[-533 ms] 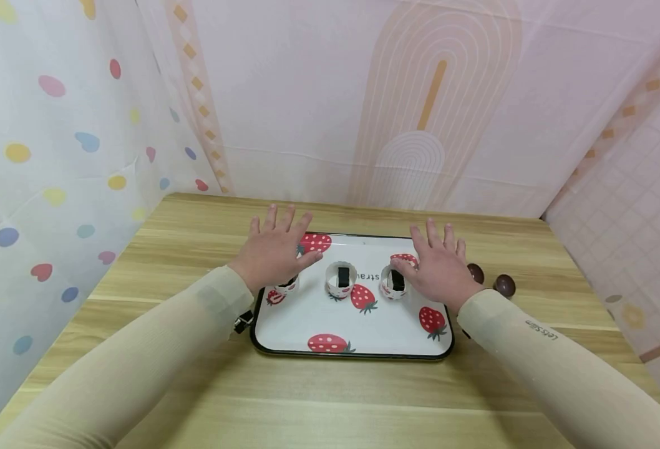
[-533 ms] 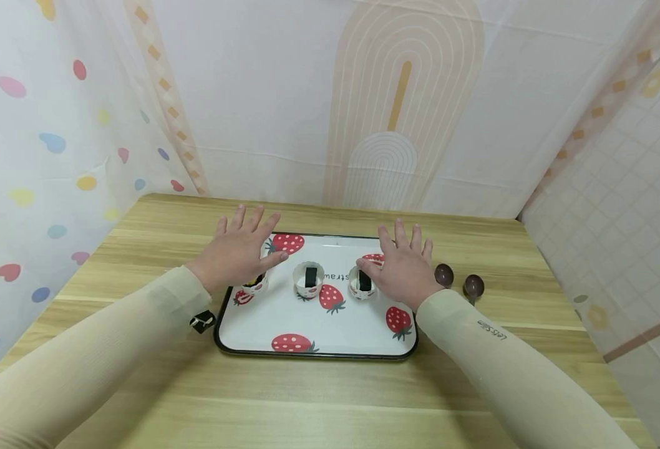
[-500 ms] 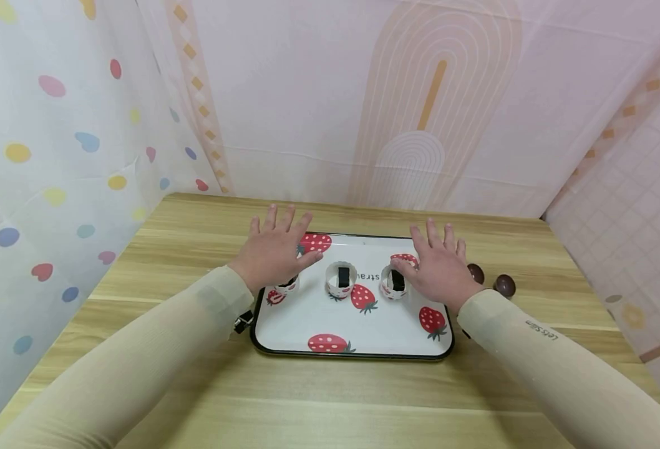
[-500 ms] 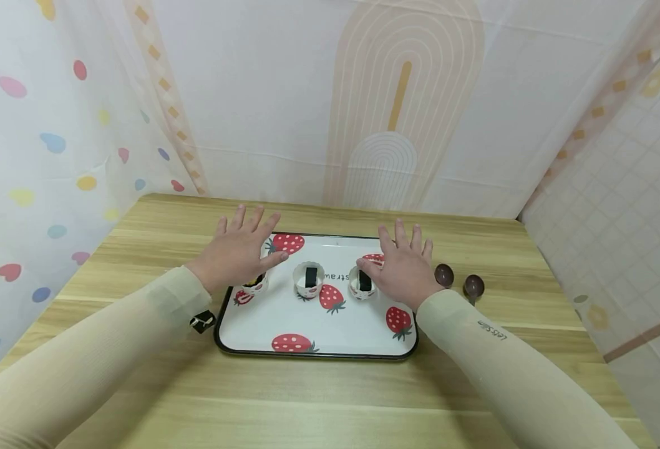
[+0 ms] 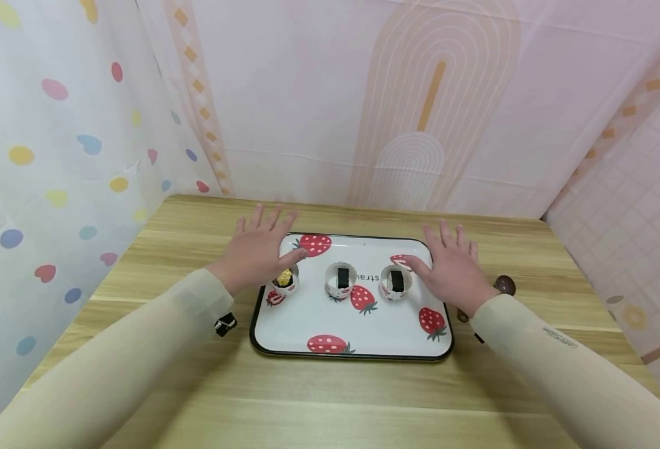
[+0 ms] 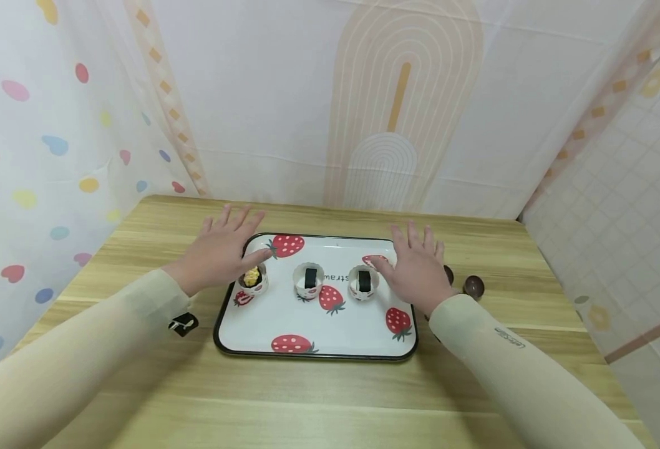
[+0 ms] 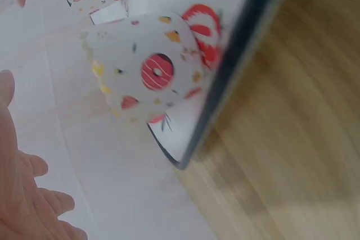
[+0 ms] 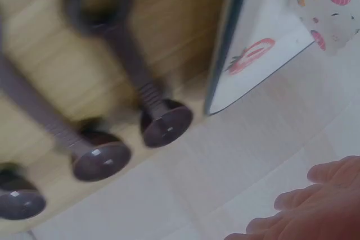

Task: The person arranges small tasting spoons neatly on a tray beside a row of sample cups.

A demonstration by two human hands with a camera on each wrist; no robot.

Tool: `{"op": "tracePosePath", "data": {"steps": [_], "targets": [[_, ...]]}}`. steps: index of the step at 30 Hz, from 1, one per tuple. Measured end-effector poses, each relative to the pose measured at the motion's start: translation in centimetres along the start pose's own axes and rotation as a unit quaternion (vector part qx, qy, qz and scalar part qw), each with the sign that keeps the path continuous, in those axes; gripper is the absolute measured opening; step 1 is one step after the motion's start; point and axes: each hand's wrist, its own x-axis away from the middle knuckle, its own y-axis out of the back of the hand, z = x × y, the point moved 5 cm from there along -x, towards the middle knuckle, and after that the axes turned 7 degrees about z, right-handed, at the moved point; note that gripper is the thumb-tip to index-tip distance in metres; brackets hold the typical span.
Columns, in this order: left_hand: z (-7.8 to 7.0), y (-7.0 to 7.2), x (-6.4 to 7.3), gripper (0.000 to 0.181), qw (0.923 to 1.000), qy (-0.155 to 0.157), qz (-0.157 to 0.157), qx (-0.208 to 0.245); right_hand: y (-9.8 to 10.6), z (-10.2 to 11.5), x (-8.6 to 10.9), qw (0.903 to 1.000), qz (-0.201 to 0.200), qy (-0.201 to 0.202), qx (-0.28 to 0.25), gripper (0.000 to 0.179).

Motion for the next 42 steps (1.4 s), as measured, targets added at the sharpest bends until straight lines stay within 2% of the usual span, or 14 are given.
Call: {"op": "tracePosePath", "data": {"steps": [6, 11, 19, 28, 37, 42], "targets": [[1.5, -0.1, 1.6, 0.097, 0.9994, -0.026, -0.002, 0.025, 1.0, -2.7, 1.5, 0.9999, 0.001, -0.013, 0.005, 0.078], [2.8, -0.5, 3.0, 0.099, 0.9994, -0.025, 0.009, 0.024, 1.6, -5.7, 2.9, 0.9990, 0.024, -0.032, -0.017, 0.075], [3.5, -2.3, 5.5, 0.100, 0.9989, -0.033, 0.033, 0.007, 1.8, -9.4, 5.1, 0.9981, 0.029, -0.052, -0.017, 0.069], [3.7, -4.9, 7.6, 0.100, 0.9969, -0.021, 0.074, 0.019, 1.6, -10.7, 5.8, 0.9985, 0.004, -0.050, 0.021, 0.063], [3.2, -5.8, 8.8, 0.103, 0.9886, -0.027, 0.134, 0.062, 0.9, -11.5, 6.6, 0.9979, 0.002, -0.056, 0.032, 0.060], [3.1, -6.2, 9.0, 0.105, 0.9856, -0.039, 0.154, 0.059, 0.6, -11.9, 7.3, 0.9981, -0.005, -0.052, 0.033, 0.056]]}}
